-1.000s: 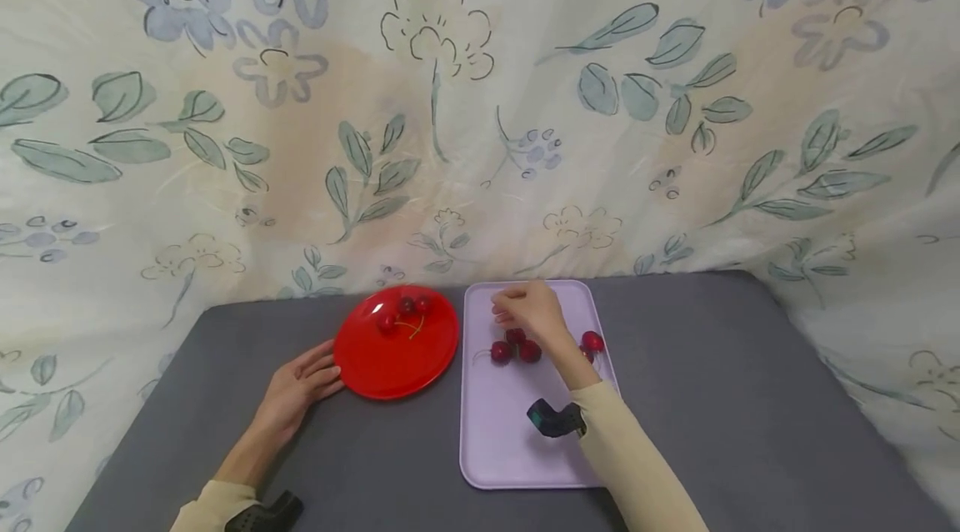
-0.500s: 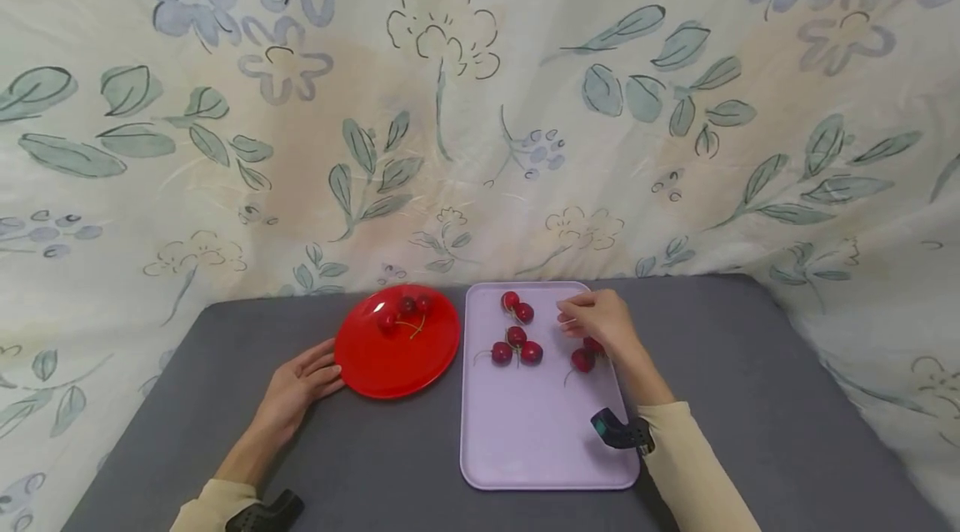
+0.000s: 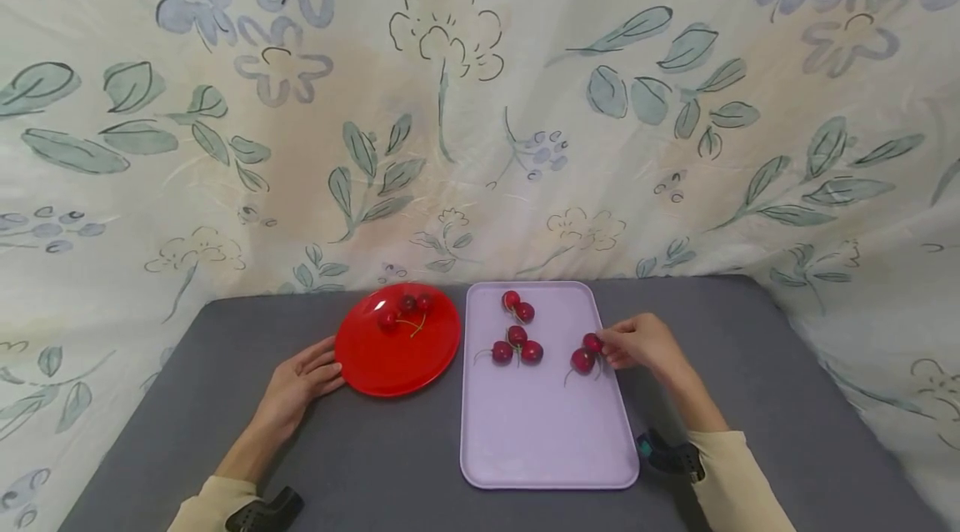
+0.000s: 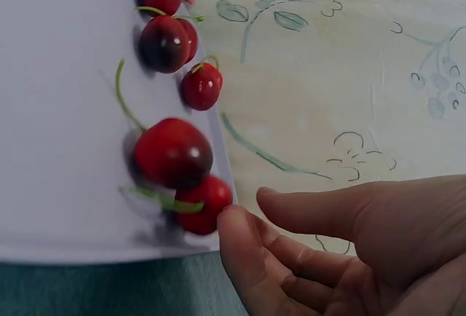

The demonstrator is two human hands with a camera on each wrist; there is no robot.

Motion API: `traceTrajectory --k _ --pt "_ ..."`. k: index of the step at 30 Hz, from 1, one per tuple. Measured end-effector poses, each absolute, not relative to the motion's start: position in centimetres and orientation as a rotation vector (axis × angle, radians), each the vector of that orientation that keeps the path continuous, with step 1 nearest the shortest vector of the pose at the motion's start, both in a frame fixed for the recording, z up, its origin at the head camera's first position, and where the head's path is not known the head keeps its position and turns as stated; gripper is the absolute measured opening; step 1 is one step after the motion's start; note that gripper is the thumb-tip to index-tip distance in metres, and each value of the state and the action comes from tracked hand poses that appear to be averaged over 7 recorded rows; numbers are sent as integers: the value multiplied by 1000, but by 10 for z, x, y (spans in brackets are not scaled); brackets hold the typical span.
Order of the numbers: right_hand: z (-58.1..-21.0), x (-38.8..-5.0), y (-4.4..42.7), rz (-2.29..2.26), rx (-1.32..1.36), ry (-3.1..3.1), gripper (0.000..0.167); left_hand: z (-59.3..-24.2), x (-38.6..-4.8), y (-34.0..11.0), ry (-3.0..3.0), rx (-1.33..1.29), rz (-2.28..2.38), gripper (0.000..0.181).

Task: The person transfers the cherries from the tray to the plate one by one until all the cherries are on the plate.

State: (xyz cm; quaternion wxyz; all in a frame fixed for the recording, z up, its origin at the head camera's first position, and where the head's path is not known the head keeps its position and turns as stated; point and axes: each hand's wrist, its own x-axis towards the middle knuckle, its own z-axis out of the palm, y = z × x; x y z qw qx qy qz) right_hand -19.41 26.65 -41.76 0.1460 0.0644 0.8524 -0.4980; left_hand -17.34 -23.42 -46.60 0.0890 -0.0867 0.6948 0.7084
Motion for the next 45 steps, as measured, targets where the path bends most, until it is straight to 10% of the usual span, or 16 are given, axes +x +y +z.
traceTrajectory --k 45 --pt "-424 -186 267 -1376 58 2609 29 -475 -165 -227 2094 -271 2148 57"
